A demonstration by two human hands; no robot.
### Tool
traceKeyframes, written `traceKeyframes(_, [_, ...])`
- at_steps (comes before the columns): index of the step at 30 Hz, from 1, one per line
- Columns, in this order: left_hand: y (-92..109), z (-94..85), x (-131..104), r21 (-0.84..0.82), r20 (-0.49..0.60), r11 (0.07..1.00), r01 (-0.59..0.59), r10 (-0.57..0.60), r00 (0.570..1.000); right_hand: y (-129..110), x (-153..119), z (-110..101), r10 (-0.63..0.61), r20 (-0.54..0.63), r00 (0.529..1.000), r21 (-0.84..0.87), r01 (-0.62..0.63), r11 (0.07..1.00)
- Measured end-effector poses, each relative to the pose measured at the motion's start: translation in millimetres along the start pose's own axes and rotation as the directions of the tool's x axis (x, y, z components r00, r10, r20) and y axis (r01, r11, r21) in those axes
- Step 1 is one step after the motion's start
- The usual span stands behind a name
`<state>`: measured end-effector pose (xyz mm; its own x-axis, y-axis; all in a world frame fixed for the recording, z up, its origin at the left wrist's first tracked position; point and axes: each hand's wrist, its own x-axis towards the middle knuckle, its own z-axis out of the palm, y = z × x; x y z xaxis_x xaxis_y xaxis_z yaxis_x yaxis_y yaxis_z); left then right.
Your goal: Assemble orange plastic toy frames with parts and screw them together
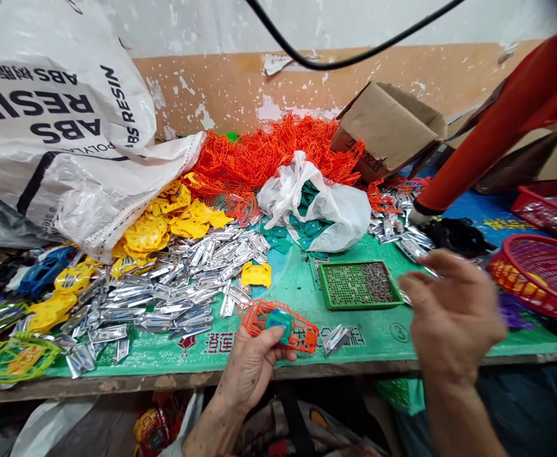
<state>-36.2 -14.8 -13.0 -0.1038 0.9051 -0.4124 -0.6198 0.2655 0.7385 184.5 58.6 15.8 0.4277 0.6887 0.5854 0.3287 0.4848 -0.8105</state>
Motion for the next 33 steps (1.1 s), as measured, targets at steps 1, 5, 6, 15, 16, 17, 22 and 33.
traceKeyframes(1, [0.3, -0.2, -0.3, 0.006, 0.0, 1.0, 0.005, -0.005, 1.0, 9.0, 21.7, -5.9, -0.049, -0.12, 0.992, 0.013, 0.051, 0.999])
traceKeyframes(5, [1.8, 1.0, -1.3, 0.029, 0.014, 0.999, 0.024, -0.024, 1.0, 45.8, 104.4, -18.1, -0.095, -0.246, 0.965, -0.049, 0.086, 0.995])
traceKeyframes(6, [2.0, 1.6, -1.5, 0.035, 0.018, 0.999, 0.028, -0.029, 0.999, 52.7, 120.8, -16.7, -0.093, -0.224, 0.97, -0.073, 0.078, 0.994])
traceKeyframes(15, [3.5, 5.3, -3.1, 0.14, 0.019, 0.99, 0.034, -0.037, 0.999, 35.9, 183.6, 47.3, -0.057, 0.129, 0.99, 0.369, 0.005, 0.93])
traceKeyframes(16, [3.8, 5.7, -3.1, 0.152, 0.011, 0.988, 0.038, -0.04, 0.999, 32.0, 184.5, 53.0, -0.045, 0.127, 0.991, 0.364, -0.005, 0.932])
traceKeyframes(17, [4.0, 6.1, -2.8, 0.163, 0.007, 0.986, 0.042, -0.043, 0.999, 29.0, 184.2, 58.0, -0.046, 0.147, 0.988, 0.346, -0.007, 0.938])
traceKeyframes(22, [3.9, 12.8, -0.7, 0.191, 0.0, 0.979, 0.067, -0.069, 0.998, 17.2, 168.1, 78.1, -0.01, 0.29, 0.957, 0.318, -0.087, 0.944])
traceKeyframes(33, [1.0, 27.9, -2.0, 0.173, -0.015, 0.98, 0.096, -0.095, 0.995, -37.1, 119.5, 91.0, 0.173, 0.593, 0.786, 0.33, -0.433, 0.839])
